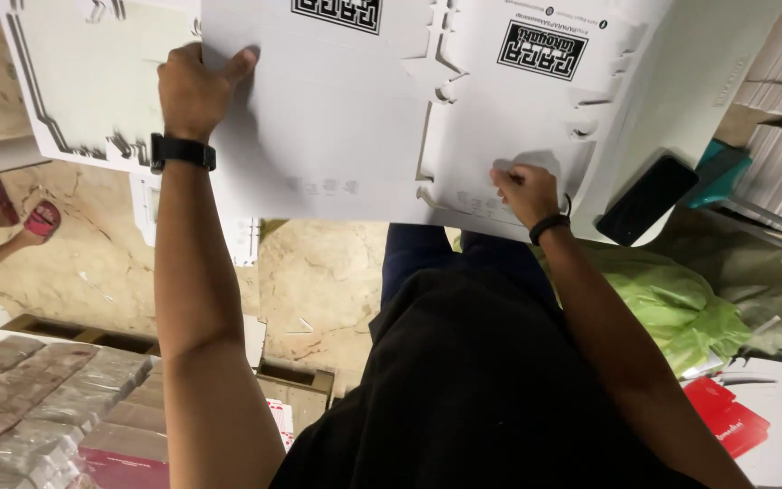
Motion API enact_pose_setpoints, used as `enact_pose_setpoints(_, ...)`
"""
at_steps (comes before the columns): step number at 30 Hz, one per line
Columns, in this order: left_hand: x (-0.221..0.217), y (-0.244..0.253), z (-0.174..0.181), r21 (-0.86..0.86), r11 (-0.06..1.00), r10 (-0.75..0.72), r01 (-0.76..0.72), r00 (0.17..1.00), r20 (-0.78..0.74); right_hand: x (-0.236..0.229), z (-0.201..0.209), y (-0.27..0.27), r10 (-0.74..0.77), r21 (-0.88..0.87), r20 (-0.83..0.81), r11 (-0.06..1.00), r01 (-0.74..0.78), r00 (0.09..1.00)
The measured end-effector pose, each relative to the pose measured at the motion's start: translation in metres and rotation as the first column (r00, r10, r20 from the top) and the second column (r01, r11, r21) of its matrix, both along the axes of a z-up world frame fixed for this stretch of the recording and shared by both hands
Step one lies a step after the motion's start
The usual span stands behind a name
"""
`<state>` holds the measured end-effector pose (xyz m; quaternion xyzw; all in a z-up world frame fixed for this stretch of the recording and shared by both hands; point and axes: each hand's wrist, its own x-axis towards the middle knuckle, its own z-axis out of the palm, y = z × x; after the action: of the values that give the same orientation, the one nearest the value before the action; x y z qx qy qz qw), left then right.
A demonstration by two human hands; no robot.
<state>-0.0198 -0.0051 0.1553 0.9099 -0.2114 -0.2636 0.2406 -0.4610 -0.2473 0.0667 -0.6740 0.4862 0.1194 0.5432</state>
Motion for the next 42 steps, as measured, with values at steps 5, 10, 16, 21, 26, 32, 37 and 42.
enact_pose_setpoints(5, -0.01, 0.032, -0.059, 0.093, 0.992, 0.058, -0.083, 0.967, 0.247, -0.069, -0.041, -0.003, 0.014, -0.684, 0.211, 0.716, 0.137, 0.977)
enact_pose_setpoints(10, -0.137, -0.008, -0.046, -0.155, 0.985, -0.001, 0.069, 0.915, 0.404, -0.109, -0.043, -0.001, -0.254, -0.663, -0.03, 0.729, 0.171, 0.967)
enact_pose_setpoints(16, -0.347, -0.091, -0.042, -0.278, 0.928, -0.188, 0.247, 0.957, 0.223, -0.129, -0.065, -0.006, -0.292, -0.521, -0.072, 0.826, 0.214, 0.954)
enact_pose_setpoints(21, -0.432, -0.113, -0.105, -0.177, 0.68, -0.673, 0.711, 0.702, 0.233, -0.136, -0.066, -0.013, -0.299, -0.445, -0.212, 0.877, 0.18, 0.93)
enact_pose_setpoints(26, -0.443, -0.121, -0.098, 0.046, 0.562, -0.799, 0.826, 0.528, 0.288, -0.123, -0.007, -0.008, -0.23, -0.284, -0.176, 0.943, 0.175, 0.957)
enact_pose_setpoints(32, -0.457, -0.116, -0.109, 0.178, 0.53, -0.842, 0.829, 0.49, 0.224, -0.128, -0.044, -0.014, -0.227, -0.094, -0.174, 0.973, 0.213, 0.958)
enact_pose_setpoints(37, -0.453, -0.11, -0.113, 0.183, 0.573, -0.801, 0.799, 0.499, 0.331, -0.143, -0.023, -0.012, -0.203, 0.024, -0.12, 0.978, 0.207, 0.972)
enact_pose_setpoints(42, -0.459, -0.106, -0.114, 0.101, 0.644, -0.686, 0.758, 0.515, 0.514, -0.141, -0.018, -0.006, -0.128, -0.023, -0.1, 0.992, 0.127, 0.987)
